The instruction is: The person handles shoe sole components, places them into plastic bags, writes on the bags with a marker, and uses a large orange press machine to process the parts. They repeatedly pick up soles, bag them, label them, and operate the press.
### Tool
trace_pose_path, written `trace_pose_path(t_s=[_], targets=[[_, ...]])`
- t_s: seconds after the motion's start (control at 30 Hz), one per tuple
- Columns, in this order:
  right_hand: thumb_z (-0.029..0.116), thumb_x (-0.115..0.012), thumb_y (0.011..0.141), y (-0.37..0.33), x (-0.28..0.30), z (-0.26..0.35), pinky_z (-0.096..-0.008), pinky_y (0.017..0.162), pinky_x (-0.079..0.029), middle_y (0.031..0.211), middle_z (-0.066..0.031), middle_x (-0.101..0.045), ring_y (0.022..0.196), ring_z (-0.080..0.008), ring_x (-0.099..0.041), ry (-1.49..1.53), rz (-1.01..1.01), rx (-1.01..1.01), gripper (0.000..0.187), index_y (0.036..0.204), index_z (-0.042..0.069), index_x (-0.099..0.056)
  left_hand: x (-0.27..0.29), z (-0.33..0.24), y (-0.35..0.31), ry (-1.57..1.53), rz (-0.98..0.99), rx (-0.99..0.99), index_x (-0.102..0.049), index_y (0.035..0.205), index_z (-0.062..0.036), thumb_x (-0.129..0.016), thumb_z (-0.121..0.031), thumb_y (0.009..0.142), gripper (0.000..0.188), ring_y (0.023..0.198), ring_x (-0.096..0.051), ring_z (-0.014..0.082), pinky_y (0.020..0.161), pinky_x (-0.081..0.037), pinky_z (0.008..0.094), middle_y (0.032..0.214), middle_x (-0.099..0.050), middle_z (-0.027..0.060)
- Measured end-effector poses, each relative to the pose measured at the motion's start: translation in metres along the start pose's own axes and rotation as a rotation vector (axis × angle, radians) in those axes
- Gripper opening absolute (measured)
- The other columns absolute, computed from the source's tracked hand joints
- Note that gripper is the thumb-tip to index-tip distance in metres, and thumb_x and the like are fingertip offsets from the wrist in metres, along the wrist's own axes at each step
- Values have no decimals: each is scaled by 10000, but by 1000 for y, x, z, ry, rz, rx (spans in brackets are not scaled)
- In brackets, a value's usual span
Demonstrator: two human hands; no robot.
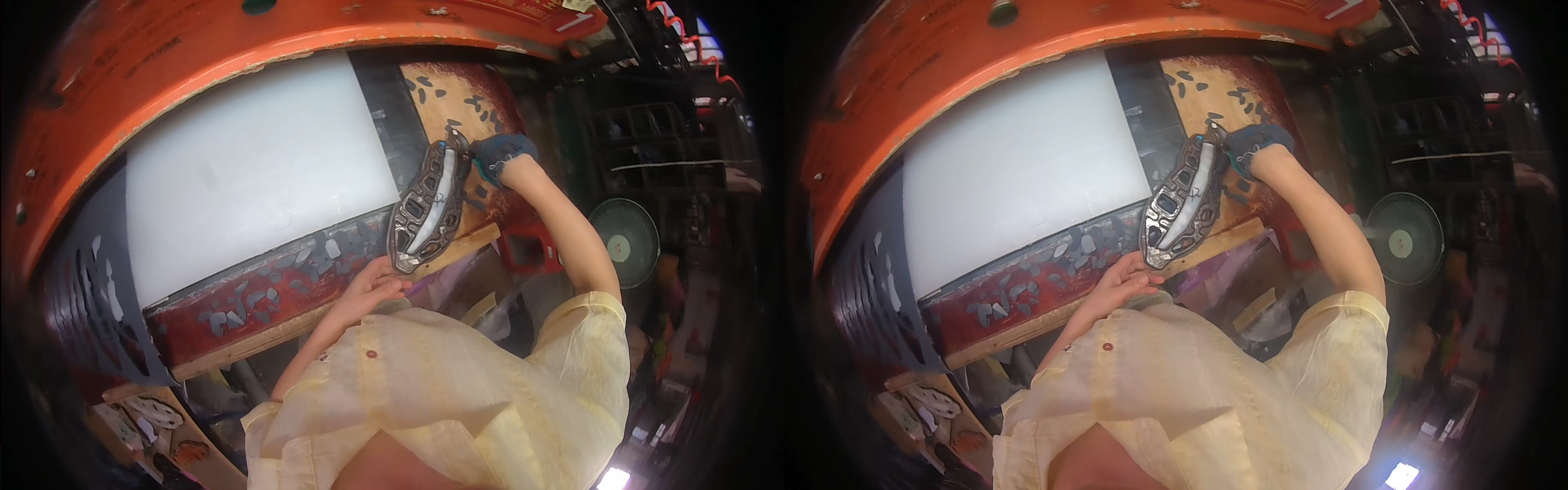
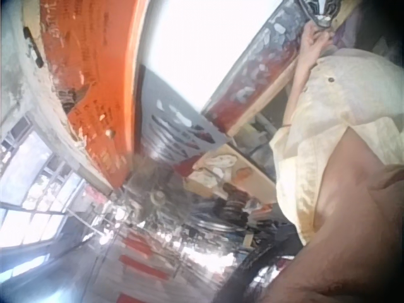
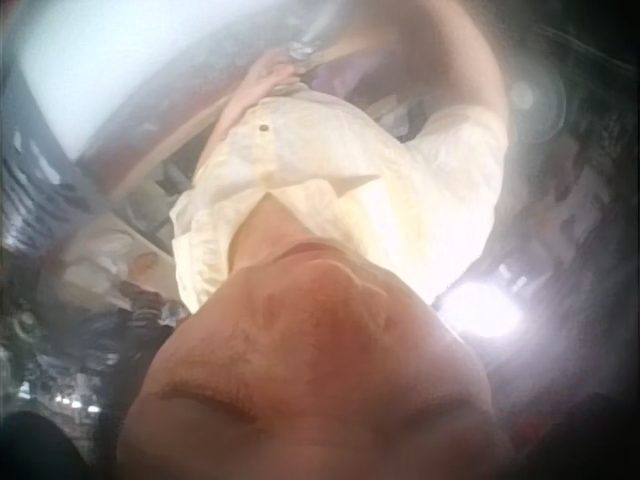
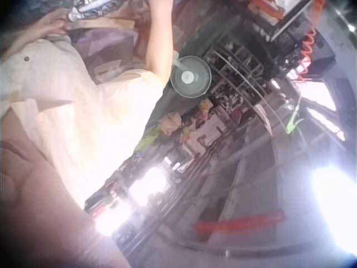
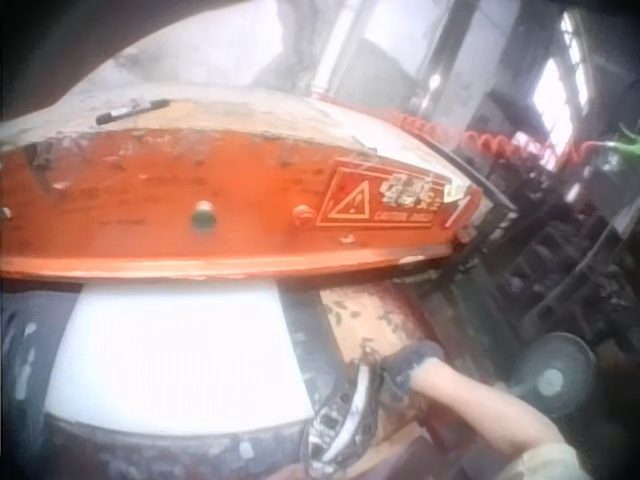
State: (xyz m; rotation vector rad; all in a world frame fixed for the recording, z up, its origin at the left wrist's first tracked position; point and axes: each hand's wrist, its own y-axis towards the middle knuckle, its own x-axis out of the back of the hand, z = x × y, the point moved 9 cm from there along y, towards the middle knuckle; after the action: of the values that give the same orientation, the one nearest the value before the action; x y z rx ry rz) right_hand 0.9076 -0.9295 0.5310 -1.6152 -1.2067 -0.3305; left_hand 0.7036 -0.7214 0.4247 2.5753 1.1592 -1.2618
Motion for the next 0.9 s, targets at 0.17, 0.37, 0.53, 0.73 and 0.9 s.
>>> trace_pose_path(t_s=[0.17, 0.37, 0.53, 0.73, 0.9], targets=[[188, -516, 874, 7, 12, 19, -427, 760, -538, 1038, -126, -688, 960, -313, -668, -62, 27, -30, 277, 1105, 150, -665, 1, 7, 3, -1, 37, 41, -306, 1399, -24, -556, -172, 949, 536, 1187, -525, 249, 957, -470, 382, 1307, -464, 136], [140, -619, 818, 25, 21, 32, -399, 740, -548, 1040, -110, -698, 941, -289, -678, -172, 94, 103, 206, 998, 133, -718, -2, 0, 1, 51, -3, -27, -338, 1359, -17, -589, -153, 934, 512, 1198, -503, 216, 947, -460, 367, 1298, -469, 119], [265, -540, 861, -8, 35, -17, -423, 731, -531, 931, -111, -695, 872, -310, -671, -1, -152, 93, 239, 1040, 187, -677, 0, -11, 1, -23, -149, -51, -416, 1259, -44, -591, -157, 933, 386, 1136, -526, 168, 930, -470, 349, 1240, -518, 84], [308, -534, 860, -26, -5, -69, -456, 767, -505, 983, -111, -679, 915, -339, -643, 181, -174, -48, 264, 1088, 226, -639, 6, -10, 8, -76, -323, 6, -496, 1097, -100, -523, -215, 968, 175, 982, -571, 88, 820, -527, 304, 1126, -581, 22], [303, -514, 869, -11, -32, -69, -448, 769, -507, 974, -126, -682, 915, -341, -646, 221, -144, 20, 258, 1079, 225, -640, 4, -15, 23, -146, -408, -62, -503, 1214, -57, -510, -231, 973, 298, 1000, -571, 119, 858, -485, 287, 1125, -594, 38]])
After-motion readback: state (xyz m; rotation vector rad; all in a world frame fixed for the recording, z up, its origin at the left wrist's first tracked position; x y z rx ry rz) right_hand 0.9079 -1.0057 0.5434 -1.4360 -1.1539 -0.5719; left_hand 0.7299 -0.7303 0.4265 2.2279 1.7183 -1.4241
